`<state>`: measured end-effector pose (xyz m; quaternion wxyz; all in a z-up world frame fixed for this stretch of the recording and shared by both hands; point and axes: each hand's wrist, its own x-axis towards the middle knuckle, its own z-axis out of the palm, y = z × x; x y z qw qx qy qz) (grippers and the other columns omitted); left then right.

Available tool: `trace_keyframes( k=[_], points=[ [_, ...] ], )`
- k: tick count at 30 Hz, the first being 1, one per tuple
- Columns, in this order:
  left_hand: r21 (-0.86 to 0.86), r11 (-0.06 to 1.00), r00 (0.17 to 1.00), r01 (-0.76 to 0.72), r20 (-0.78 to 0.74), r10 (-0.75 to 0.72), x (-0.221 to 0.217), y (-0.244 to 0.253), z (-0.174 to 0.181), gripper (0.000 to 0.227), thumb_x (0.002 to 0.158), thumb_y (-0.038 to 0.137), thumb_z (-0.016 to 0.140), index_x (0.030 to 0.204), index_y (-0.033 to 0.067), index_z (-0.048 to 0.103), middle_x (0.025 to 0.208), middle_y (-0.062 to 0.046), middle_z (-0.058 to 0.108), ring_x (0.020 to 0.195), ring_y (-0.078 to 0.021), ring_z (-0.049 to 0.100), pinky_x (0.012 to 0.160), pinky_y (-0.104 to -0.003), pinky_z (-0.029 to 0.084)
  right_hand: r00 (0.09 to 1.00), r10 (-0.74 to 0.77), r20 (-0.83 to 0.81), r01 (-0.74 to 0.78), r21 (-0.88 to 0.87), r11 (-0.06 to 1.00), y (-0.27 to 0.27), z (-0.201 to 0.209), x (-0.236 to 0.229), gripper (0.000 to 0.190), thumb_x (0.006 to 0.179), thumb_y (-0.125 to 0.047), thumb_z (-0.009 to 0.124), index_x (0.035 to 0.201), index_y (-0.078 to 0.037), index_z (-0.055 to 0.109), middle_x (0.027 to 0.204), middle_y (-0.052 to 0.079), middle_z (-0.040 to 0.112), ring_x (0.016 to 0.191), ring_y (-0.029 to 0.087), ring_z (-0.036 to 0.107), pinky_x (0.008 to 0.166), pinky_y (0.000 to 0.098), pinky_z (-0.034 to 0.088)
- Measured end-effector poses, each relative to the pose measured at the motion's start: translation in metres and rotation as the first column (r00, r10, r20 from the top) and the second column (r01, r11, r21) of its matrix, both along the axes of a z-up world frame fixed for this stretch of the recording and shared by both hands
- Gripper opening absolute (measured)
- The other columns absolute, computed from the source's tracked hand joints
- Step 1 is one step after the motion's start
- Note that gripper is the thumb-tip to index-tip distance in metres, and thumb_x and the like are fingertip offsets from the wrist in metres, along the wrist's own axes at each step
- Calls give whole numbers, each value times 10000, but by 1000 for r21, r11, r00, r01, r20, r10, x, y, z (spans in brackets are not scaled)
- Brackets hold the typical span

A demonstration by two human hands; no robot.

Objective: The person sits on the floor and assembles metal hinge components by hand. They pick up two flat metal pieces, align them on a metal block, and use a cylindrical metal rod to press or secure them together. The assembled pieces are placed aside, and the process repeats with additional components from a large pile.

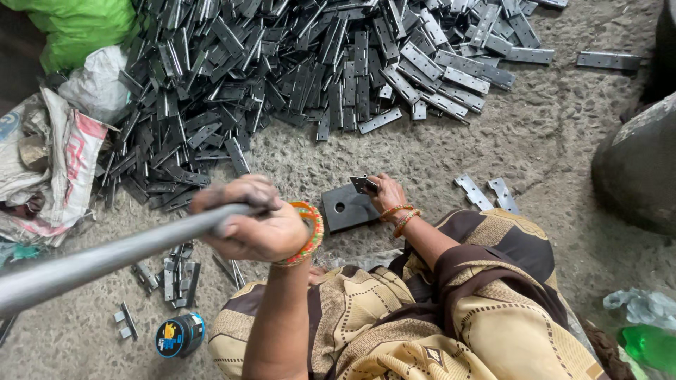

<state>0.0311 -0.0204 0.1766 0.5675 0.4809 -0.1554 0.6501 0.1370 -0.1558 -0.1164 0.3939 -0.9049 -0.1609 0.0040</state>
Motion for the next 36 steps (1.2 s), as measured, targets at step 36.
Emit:
trace_keyframes(
  k=[36],
  points=[
    [561,801,126,207,-828,547,-43,0,-245,271,1024,347,601,986,89,675,596,-172,621,554,-404,642,479,-505,466,999,18,-30,-17,26,1000,-9,-30,-12,467,756,-100,786,1214,-112,696,1061,174,636,971,413,639,816,491,530]
  ],
)
